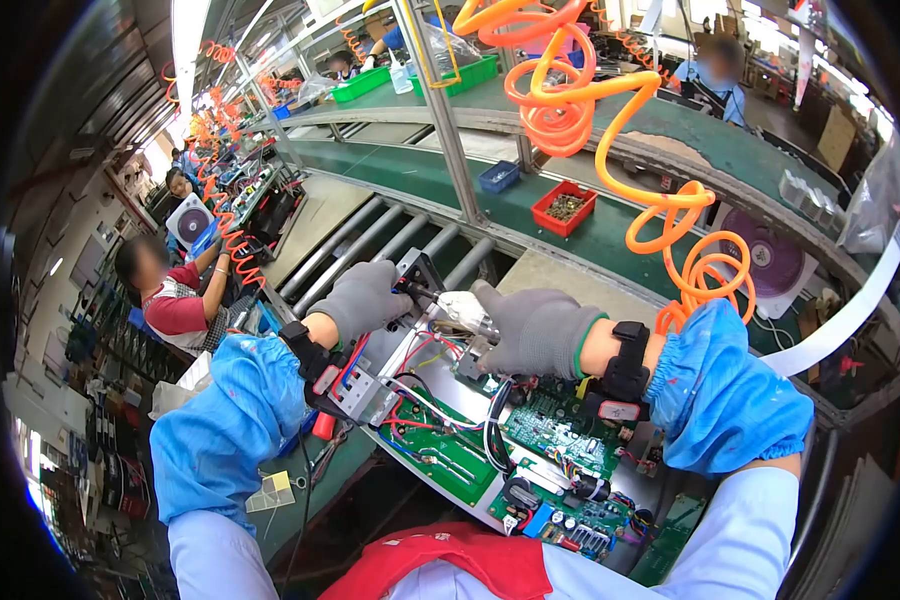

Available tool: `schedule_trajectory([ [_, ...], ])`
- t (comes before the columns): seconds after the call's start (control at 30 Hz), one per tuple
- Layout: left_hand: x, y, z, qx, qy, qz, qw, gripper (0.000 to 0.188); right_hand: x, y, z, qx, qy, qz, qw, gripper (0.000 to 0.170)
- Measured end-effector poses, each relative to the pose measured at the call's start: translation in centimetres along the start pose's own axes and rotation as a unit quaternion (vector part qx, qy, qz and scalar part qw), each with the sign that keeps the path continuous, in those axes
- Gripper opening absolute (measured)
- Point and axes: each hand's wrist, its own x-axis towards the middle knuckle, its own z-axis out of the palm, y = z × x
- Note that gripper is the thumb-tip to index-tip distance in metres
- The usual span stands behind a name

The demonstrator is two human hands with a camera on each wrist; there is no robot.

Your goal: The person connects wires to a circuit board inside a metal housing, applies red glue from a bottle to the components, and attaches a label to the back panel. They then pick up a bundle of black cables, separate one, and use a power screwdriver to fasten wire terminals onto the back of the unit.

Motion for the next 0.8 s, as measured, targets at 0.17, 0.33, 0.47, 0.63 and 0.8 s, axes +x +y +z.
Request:
schedule_trajectory([
  [0.17,0.0,0.0,0.0,0.008,0.001,-0.002,1.0,0.039,0.7,0.4,0.1,-0.005,0.003,-0.006,1.0,0.087],
  [0.33,0.1,0.2,0.0,0.006,-0.003,-0.009,1.0,0.038,0.7,0.8,0.6,-0.024,0.027,-0.025,0.999,0.086],
  [0.47,-0.5,0.1,0.0,-0.015,-0.006,-0.012,1.0,0.04,0.3,0.5,0.4,-0.031,0.021,-0.023,0.999,0.084],
  [0.63,-0.9,-0.8,0.4,-0.038,0.003,-0.003,0.999,0.047,-0.3,0.5,0.3,-0.038,0.021,-0.043,0.998,0.085],
  [0.8,-0.6,-0.9,0.6,-0.039,-0.022,-0.001,0.999,0.041,-0.1,0.4,0.7,-0.048,0.037,-0.055,0.997,0.081],
])
